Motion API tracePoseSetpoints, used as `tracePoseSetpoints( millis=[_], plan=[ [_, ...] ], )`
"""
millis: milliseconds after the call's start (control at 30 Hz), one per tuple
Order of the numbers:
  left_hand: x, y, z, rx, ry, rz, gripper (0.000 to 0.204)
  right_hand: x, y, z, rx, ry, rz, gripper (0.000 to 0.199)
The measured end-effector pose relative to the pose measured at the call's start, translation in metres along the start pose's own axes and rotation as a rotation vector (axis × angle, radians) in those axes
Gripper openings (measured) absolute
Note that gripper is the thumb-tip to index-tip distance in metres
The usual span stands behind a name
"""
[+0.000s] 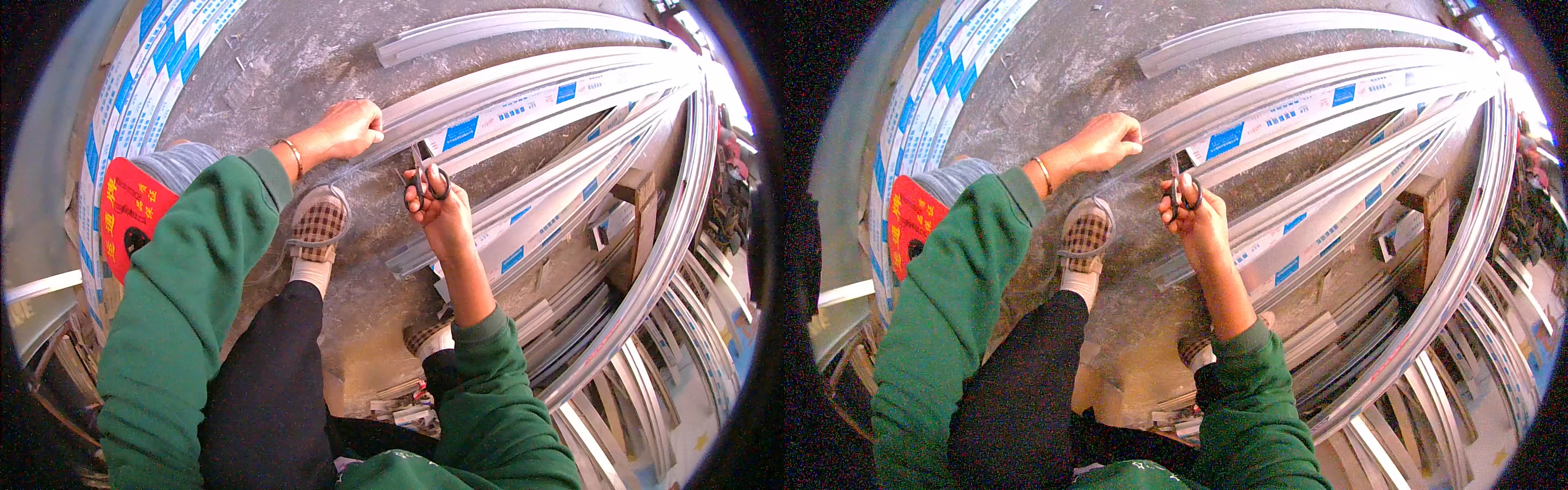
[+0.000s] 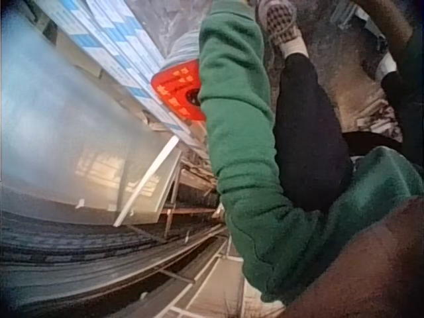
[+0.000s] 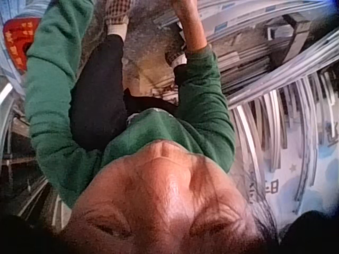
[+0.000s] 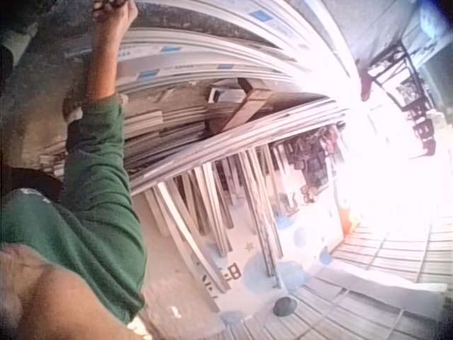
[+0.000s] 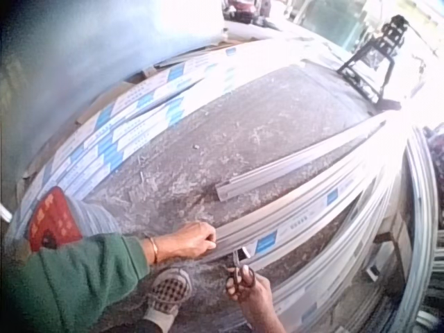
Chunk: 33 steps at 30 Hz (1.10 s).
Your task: The person repeatedly pulls lengths of gray cable from a spool, measures them against nearby aluminum profiles, and cuts them to size using shears. The cut pieces are placed on the floor among the profiles.
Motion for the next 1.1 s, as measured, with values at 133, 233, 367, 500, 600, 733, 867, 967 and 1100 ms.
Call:
tracePoseSetpoints(
  millis=[133,233,367,500,600,733,867,967,1100],
  plan=[
    [0.002,0.003,-0.001,0.001,-0.009,-0.001,0.018,-0.001,-0.002,0.002,0.000,-0.010,-0.027,0.039],
    [0.003,0.004,-0.002,-0.006,-0.002,0.007,0.018,-0.003,-0.003,0.002,-0.003,-0.008,-0.032,0.040],
    [0.000,-0.002,-0.001,-0.016,0.005,-0.009,0.019,-0.002,-0.001,0.003,0.013,0.003,-0.040,0.040],
    [-0.001,-0.001,-0.002,-0.127,0.064,-0.045,0.019,0.006,0.001,0.005,0.029,0.103,-0.182,0.035],
    [0.001,0.001,-0.003,-0.149,0.103,-0.129,0.020,0.010,-0.004,0.007,0.063,0.128,-0.174,0.029],
    [0.007,0.008,-0.004,-0.131,0.094,-0.061,0.018,0.029,-0.037,0.023,0.140,0.192,-0.088,0.031],
    [0.007,0.008,-0.006,-0.050,0.043,-0.077,0.017,0.063,-0.084,0.045,0.258,0.286,-0.137,0.029],
    [0.006,0.004,-0.007,0.029,0.018,-0.116,0.015,0.100,-0.139,0.069,0.380,0.388,-0.216,0.029],
    [0.006,0.007,-0.008,-0.027,0.019,-0.100,0.016,0.163,-0.243,0.110,0.520,0.659,-0.253,0.026]
  ],
)
Point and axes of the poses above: each hand's wrist, its own z-axis towards the middle knuckle, its own x-axis out of the back of the hand, y = z × x, the point moved 6 cm from there along z, towards the middle knuckle, and after that the axes turned 2 degrees about x, right-handed, at the moved point
